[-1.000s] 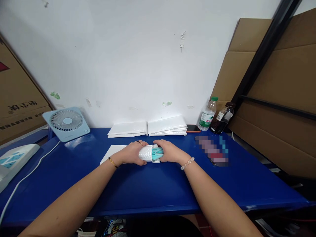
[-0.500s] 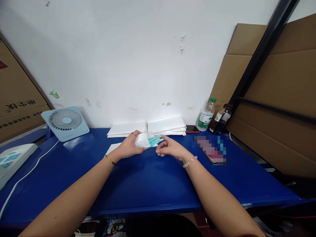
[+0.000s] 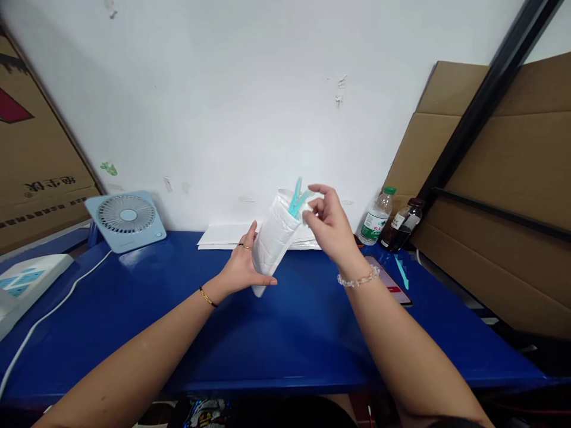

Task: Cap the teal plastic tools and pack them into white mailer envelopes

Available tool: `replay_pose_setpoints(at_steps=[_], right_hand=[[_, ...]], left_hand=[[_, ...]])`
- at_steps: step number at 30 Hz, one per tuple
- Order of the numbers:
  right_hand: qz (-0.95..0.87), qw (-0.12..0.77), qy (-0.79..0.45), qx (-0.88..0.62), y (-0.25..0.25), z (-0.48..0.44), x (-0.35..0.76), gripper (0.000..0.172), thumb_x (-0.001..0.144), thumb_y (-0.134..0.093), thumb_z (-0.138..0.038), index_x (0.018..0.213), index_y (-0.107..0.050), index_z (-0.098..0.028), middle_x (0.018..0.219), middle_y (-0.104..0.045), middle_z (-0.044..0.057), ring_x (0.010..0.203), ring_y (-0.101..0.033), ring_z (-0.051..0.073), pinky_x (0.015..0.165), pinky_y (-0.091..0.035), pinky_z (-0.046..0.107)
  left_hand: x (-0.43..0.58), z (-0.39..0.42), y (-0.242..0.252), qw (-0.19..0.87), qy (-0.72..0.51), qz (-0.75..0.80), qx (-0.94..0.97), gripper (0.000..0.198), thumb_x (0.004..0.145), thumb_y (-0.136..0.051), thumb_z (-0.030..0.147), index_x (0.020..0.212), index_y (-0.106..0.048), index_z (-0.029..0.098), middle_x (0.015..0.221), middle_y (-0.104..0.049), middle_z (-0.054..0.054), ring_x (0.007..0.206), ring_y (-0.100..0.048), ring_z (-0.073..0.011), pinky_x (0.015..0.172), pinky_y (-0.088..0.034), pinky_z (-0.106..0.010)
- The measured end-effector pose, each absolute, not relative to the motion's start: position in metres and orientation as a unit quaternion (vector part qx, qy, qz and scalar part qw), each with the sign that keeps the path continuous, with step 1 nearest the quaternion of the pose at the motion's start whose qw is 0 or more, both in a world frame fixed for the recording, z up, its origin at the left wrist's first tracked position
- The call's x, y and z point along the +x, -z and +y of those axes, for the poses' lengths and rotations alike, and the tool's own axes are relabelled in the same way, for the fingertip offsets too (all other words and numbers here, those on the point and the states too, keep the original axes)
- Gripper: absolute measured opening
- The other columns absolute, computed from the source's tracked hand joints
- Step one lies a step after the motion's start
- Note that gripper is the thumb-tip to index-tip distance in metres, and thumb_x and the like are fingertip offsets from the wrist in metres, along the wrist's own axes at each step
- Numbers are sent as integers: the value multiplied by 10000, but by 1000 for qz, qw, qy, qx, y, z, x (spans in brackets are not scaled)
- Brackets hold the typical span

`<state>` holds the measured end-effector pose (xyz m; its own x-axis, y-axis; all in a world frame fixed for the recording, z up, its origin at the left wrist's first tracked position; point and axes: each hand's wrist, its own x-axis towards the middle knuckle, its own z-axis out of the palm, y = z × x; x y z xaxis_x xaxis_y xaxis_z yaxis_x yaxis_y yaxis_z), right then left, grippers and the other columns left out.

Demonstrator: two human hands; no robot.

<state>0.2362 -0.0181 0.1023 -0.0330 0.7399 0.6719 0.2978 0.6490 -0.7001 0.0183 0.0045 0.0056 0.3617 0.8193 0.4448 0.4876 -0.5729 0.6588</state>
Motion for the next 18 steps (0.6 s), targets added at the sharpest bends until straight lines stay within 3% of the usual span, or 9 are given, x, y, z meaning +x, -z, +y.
replay_pose_setpoints(at_steps=[7, 11, 15, 18], right_hand=[[-769, 512, 3, -382, -147, -34, 227, 420, 825, -524, -194, 1234, -464, -268, 826, -553, 3, 701, -515, 146, 643, -452, 274], [-775, 500, 23, -386, -144, -33, 222, 362, 834, -505, -183, 1188, -509, -262, 842, -543, 13, 710, -523, 151, 611, -451, 267], [-780, 496, -29, -380, -138, -28, 216, 355, 842, -494, -176, 1186, -511, -263, 840, -534, 7, 673, -522, 139, 591, -462, 264], [-779, 503, -82, -365, -136, -26, 213, 342, 855, -488, -198, 1190, -500, -266, 838, -529, 2, 637, -523, 128, 570, -478, 262]], left_hand=[[17, 6, -1, 350, -439, 347, 751, 1392, 490, -850, 468, 1479, 103, 240, 1464, -211, -210, 1329, -285, -347, 1072, -250, -514], [17, 7, -2, 373, -436, 342, 744, 1330, 518, -846, 440, 1483, 51, 257, 1485, -195, -200, 1341, -277, -339, 1069, -255, -520], [18, 7, -4, 395, -457, 300, 738, 1210, 522, -852, 396, 1472, -119, 240, 1473, -282, -166, 1324, -326, -318, 1071, -291, -474], [20, 7, -5, 466, -455, 272, 708, 973, 555, -838, 377, 1376, -344, 209, 1374, -458, -135, 1250, -439, -290, 1040, -356, -432]])
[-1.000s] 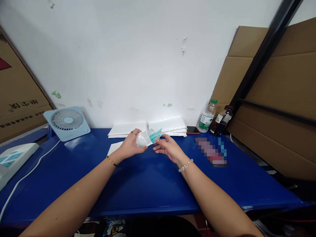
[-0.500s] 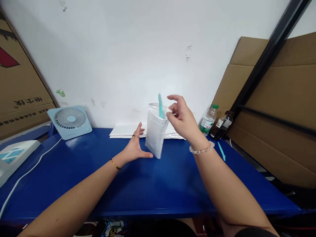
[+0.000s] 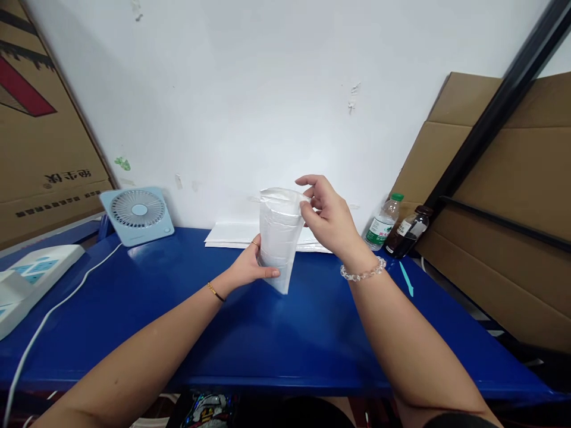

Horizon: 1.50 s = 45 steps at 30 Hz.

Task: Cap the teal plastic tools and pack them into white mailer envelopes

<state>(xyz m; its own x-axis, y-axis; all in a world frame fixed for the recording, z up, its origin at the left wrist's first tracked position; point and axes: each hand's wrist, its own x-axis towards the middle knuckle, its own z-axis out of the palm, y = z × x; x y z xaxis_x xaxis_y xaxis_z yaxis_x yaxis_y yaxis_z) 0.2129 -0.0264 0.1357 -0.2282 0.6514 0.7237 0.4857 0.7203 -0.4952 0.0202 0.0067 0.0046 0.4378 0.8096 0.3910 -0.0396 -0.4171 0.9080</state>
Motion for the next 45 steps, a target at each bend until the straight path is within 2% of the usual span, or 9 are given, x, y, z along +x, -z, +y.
replay_pose_setpoints(at_steps=[6, 9, 14, 20, 24, 29, 35, 38, 45], right_hand=[[-753, 536, -163, -344, -128, -22, 223, 320, 870, -528, -341, 1181, -503, -267, 915, -570, 21, 721, -586, 144, 636, -534, 281], [-728, 579, -170, -326, -118, -21, 233, 339, 894, -482, -404, 1209, -492, -281, 1129, -568, 58, 915, -616, 182, 770, -541, 337], [-804, 465, -204, -309, -96, -25, 235, 381, 790, -661, -388, 1132, -607, -228, 1209, -596, 90, 1155, -529, 261, 994, -427, 431], [-714, 518, -299, -365, -69, 10, 230, 285, 766, -667, -447, 881, -691, -187, 809, -669, 38, 742, -614, 182, 646, -548, 319], [-626, 566, -348, -407, -48, 64, 211, 286, 773, -649, -431, 832, -645, -151, 695, -607, 19, 539, -579, 124, 451, -490, 241], [-665, 407, -261, -568, -24, 109, 170, 182, 870, -483, -211, 812, -618, -104, 706, -626, 61, 632, -636, 143, 634, -543, 270], [-688, 374, -74, -618, -15, 98, 215, 306, 850, -493, -250, 1104, -604, -122, 1185, -546, 166, 1151, -508, 263, 998, -387, 385], [-594, 332, 89, -728, -12, 88, 269, 504, 852, -477, -373, 1293, -480, -131, 1289, -466, 208, 1209, -429, 351, 971, -360, 498], [-521, 300, 6, -799, 2, 90, 325, 619, 745, -588, -413, 1308, -469, -183, 1124, -627, 145, 1044, -555, 326, 893, -380, 479]], left_hand=[[20, 6, -1, 668, -380, 211, 604, 532, 652, -791, 355, 1103, -580, 168, 1136, -646, -103, 1044, -600, -248, 929, -446, -389], [15, 6, -1, 744, -313, 176, 564, 505, 621, -808, 341, 1050, -611, 162, 1024, -673, -88, 916, -632, -212, 848, -472, -343], [9, 1, -1, 809, -191, 168, 530, 627, 478, -835, 436, 993, -622, 150, 749, -638, -36, 653, -599, -172, 644, -472, -312], [-10, 16, -7, 835, -250, 260, 416, 549, 761, -545, 573, 1118, -548, 156, 608, -532, -5, 394, -423, -100, 397, -389, -259], [-33, 42, -6, 828, -453, 230, 238, 283, 908, -403, 338, 1118, -499, 174, 665, -528, -17, 431, -459, -85, 361, -384, -180], [-45, 65, 7, 719, -655, 233, 13, 470, 939, -182, 505, 1208, -349, 157, 969, -585, -133, 778, -656, -178, 527, -552, -262], [-28, 63, 10, 717, -633, 291, 0, 304, 939, -283, 445, 1090, -359, 193, 1130, -554, -176, 938, -651, -223, 629, -578, -330], [-12, 58, 13, 749, -574, 328, 37, 237, 927, -345, 395, 1016, -399, 183, 1101, -558, -164, 918, -657, -225, 634, -572, -328], [5, 51, 24, 763, -503, 385, 128, 204, 896, -438, 314, 1017, -453, 151, 1089, -580, -160, 940, -657, -228, 692, -556, -314]])
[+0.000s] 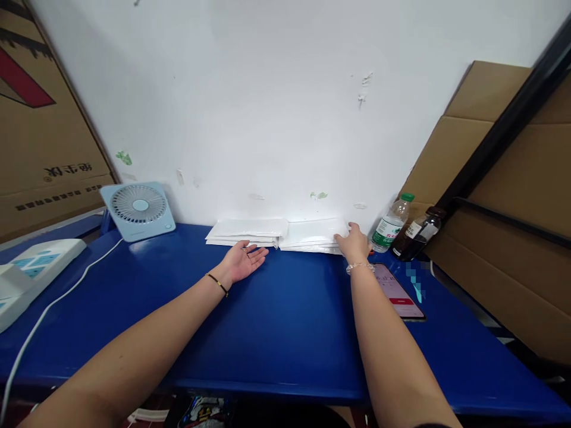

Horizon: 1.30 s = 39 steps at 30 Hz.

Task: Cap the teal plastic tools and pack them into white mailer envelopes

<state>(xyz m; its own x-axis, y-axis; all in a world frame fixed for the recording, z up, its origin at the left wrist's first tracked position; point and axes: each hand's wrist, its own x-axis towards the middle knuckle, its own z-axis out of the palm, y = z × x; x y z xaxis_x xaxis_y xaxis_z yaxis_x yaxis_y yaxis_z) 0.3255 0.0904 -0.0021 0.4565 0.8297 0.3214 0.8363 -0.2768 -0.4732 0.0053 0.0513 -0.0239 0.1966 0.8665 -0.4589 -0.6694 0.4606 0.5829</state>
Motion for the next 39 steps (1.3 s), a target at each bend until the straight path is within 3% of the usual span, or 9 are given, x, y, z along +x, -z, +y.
replay_pose_setpoints(at_steps=[7, 12, 15, 17, 21, 24, 27, 33, 39], right_hand=[[-535, 513, 109, -662, -25, 66, 326, 332, 735, -520, -223, 1054, -606, -183, 871, -621, 47, 687, -537, 184, 693, -425, 325], [-569, 619, 136, -524, -70, 15, 304, 248, 744, -573, -204, 988, -614, -204, 882, -576, 24, 742, -521, 171, 693, -424, 309], [-578, 683, 12, -446, -82, -9, 278, 246, 742, -623, -195, 986, -595, -222, 887, -555, 6, 753, -525, 148, 647, -431, 268], [-579, 698, -107, -408, -81, -19, 258, 255, 747, -641, -208, 992, -574, -234, 900, -539, -2, 685, -509, 121, 573, -427, 238], [-543, 703, -298, -349, -64, -29, 227, 261, 732, -683, -217, 955, -551, -248, 828, -515, -22, 643, -508, 99, 518, -423, 201], [-508, 691, -396, -327, -49, -28, 223, 289, 701, -715, -218, 932, -545, -255, 841, -536, -29, 669, -537, 97, 537, -448, 197], [-474, 659, -469, -349, -37, -19, 238, 380, 609, -775, -200, 915, -556, -251, 824, -562, -39, 667, -560, 97, 540, -468, 197], [-382, 563, -613, -402, -14, 5, 268, 484, 509, -797, -151, 925, -572, -251, 792, -618, -35, 725, -606, 139, 640, -509, 268], [-445, 573, -436, -533, 19, 25, 266, 414, 527, -754, -221, 914, -609, -232, 884, -587, -13, 728, -554, 128, 593, -418, 247]], left_hand=[[12, 45, 25, 701, -449, 438, 339, 222, 811, -589, 273, 988, -506, 167, 1135, -575, -125, 945, -642, -200, 766, -533, -292], [21, 23, 20, 408, -400, 462, 678, 789, 626, -765, 482, 1278, -439, 181, 1297, -481, -166, 1151, -515, -307, 963, -433, -453], [26, 5, 13, 244, -398, 410, 783, 1181, 507, -803, 567, 1461, -186, 247, 1499, -236, -142, 1376, -207, -356, 1106, -243, -510], [30, -5, 7, 194, -381, 389, 816, 1299, 480, -790, 618, 1487, -41, 279, 1545, -117, -116, 1410, -72, -360, 1130, -160, -532], [38, -18, -1, 171, -357, 389, 831, 1409, 460, -762, 669, 1474, 128, 265, 1549, -92, -127, 1405, -98, -366, 1123, -160, -533], [38, -19, -5, 172, -332, 429, 822, 1367, 521, -764, 574, 1465, 170, 249, 1503, -212, -158, 1330, -304, -356, 1051, -303, -492], [31, -13, -8, 137, -261, 461, 837, 1187, 601, -721, 388, 1484, 63, 264, 1398, -378, -139, 1178, -479, -306, 944, -397, -414], [10, 2, -15, 16, -120, 497, 859, 1024, 566, -700, 256, 1460, -200, 278, 1189, -510, -103, 1019, -541, -268, 895, -370, -392], [-6, -2, -23, -81, -52, 489, 867, 864, 611, -657, 111, 1398, -340, 274, 1122, -559, -117, 1064, -509, -269, 875, -334, -387]])
